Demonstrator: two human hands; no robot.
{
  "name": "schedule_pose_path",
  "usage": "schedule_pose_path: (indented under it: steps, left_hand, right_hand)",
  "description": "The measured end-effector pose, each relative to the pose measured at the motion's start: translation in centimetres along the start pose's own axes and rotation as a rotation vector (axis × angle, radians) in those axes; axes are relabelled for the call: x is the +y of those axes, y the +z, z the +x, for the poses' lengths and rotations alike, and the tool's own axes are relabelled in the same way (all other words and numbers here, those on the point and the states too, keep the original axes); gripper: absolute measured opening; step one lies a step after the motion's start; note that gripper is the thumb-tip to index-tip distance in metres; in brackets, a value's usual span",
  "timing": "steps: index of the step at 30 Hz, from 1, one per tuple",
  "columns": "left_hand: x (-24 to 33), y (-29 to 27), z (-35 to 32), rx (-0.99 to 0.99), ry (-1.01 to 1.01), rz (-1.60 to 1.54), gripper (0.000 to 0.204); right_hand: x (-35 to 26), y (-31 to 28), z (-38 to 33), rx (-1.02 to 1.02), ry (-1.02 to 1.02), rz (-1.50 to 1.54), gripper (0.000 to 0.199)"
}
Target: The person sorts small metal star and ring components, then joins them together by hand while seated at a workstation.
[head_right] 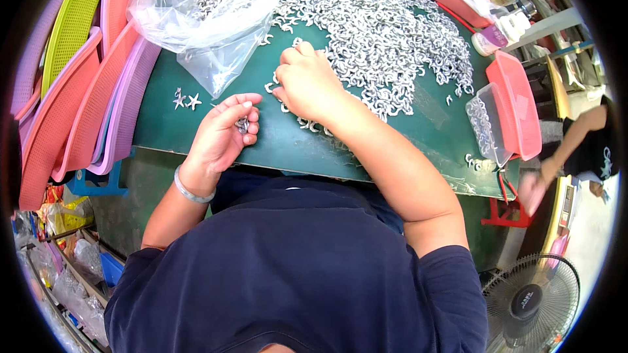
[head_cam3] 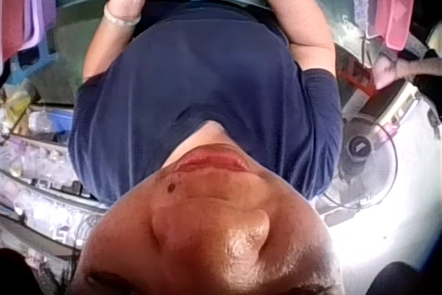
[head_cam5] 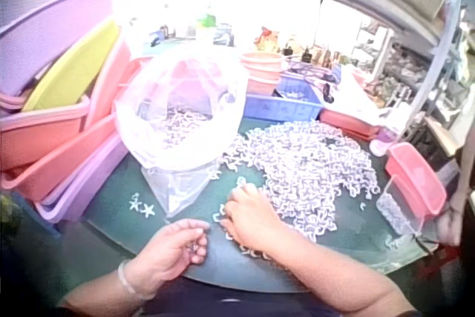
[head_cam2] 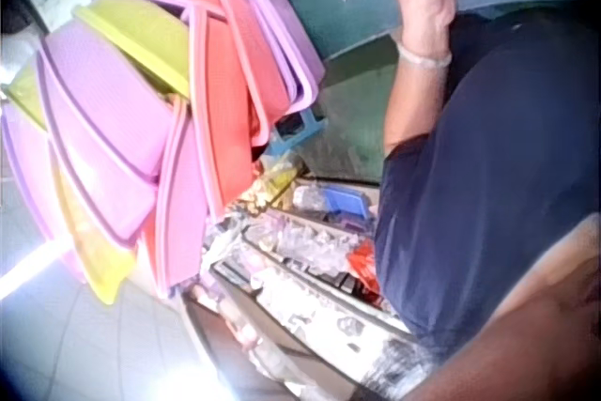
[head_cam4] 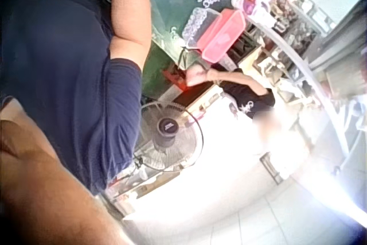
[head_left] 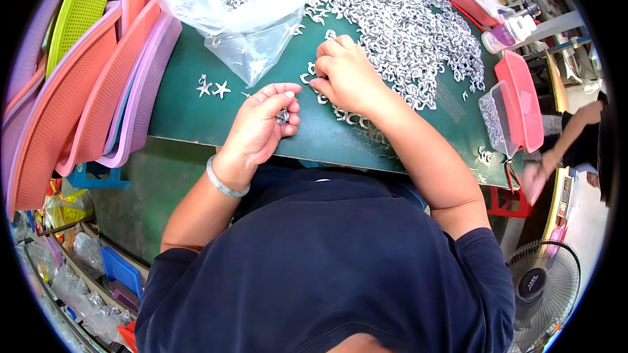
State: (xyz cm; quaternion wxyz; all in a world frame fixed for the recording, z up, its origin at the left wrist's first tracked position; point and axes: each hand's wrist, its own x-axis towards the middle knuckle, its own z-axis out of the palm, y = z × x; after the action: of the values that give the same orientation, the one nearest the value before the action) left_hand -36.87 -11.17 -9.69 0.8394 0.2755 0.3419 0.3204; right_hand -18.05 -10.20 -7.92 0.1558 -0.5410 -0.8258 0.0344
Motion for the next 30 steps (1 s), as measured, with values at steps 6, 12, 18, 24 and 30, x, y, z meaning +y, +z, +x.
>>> schedule_pose_path:
  steps: [6, 12, 18, 24, 30]
  left_hand:
    - [0.5, 0.1, -0.1, 0.032, -0.031, 0.008, 0.017]
    - [0.5, 0.0, -0.2, 0.020, -0.013, -0.012, 0.017]
    - [0.4, -0.1, 0.0, 0.010, -0.006, -0.004, 0.017]
    - [0.4, 0.1, -0.2, 0.000, -0.015, -0.028, 0.017]
    - [0.2, 0.5, -0.1, -0.059, -0.008, -0.083, 0.014]
  right_hand:
    - [1.1, 0.0, -0.5, 0.016, 0.007, 0.030, 0.010]
    - [0.3, -1.0, -0.3, -0.053, -0.008, -0.021, 0.016]
    - [0.6, -0.1, -0.4, -0.006, -0.090, -0.039, 0.013]
    - [1.1, -0.2, -0.6, 0.123, -0.095, 0.401, 0.008]
    - [-0.3, -1.2, -1.3, 0.068, -0.057, 0.627, 0.010]
